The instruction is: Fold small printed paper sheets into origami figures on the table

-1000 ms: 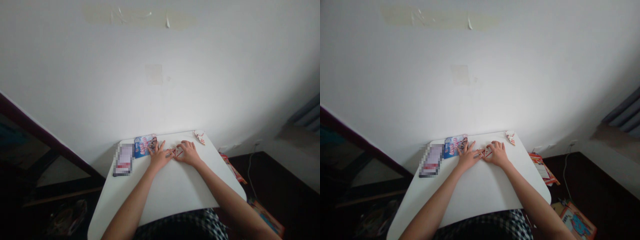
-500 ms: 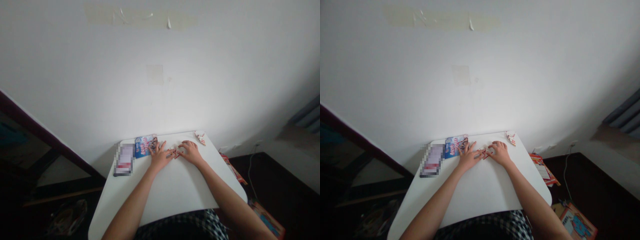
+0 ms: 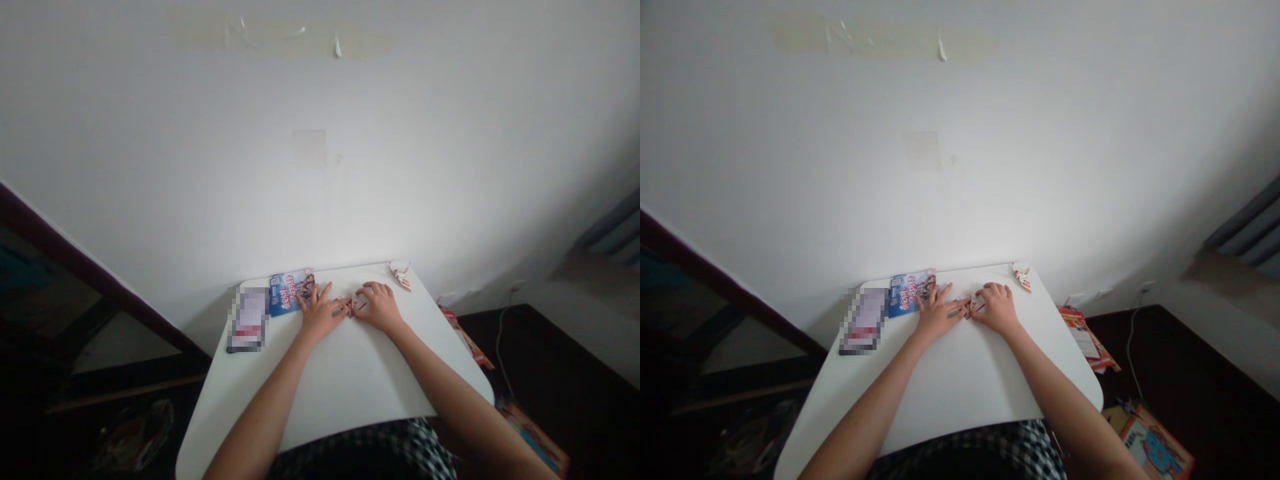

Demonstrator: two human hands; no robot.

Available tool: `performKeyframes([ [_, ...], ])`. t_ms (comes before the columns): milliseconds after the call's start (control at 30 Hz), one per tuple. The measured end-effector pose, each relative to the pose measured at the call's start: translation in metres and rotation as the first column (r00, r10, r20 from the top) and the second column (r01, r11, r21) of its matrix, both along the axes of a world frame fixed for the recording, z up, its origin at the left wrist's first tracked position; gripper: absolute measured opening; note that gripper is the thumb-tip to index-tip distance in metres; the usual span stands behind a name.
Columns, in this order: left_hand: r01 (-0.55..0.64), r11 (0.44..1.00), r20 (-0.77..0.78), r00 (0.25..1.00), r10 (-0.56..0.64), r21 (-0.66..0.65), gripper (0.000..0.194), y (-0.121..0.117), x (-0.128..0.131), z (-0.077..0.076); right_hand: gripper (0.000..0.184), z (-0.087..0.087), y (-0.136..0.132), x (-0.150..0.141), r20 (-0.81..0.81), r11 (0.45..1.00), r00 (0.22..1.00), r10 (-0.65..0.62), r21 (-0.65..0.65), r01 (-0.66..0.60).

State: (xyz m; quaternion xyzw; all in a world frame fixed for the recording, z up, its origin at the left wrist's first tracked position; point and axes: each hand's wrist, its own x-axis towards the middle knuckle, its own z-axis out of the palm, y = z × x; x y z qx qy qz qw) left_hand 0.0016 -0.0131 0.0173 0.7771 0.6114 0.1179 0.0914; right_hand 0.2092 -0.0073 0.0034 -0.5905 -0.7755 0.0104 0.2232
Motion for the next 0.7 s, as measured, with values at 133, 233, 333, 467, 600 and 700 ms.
performKeyframes([
  [133,-0.002,1.0,-0.022,1.0,0.002,-0.004,0.038,0.0,0.001,0.001,0.035,0.001,0.002,-0.001,-0.019,1.0,1.0,-0.016,0.011,0.016],
  [233,0.011,1.0,-0.017,1.0,-0.011,0.014,0.038,0.001,0.0,0.0,0.027,0.002,0.004,-0.001,-0.039,0.999,0.999,-0.03,0.015,0.03],
  [333,0.018,1.0,0.002,1.0,-0.018,0.012,0.038,0.002,-0.001,-0.001,0.023,0.002,0.007,-0.001,-0.05,0.999,0.998,-0.044,0.005,0.045],
  [467,0.023,1.0,0.014,1.0,-0.023,0.004,0.038,0.002,-0.002,-0.001,0.019,0.003,0.01,-0.002,-0.06,0.998,0.996,-0.067,-0.004,0.067],
  [600,0.025,1.0,0.017,1.0,-0.025,-0.01,0.038,0.003,-0.002,-0.001,0.017,0.005,0.012,-0.004,-0.044,0.995,0.994,-0.096,-0.011,0.095],
  [700,0.028,1.0,0.01,1.0,-0.028,-0.011,0.037,0.004,-0.002,-0.001,0.015,0.006,0.014,-0.005,-0.033,0.994,0.993,-0.112,-0.006,0.112],
])
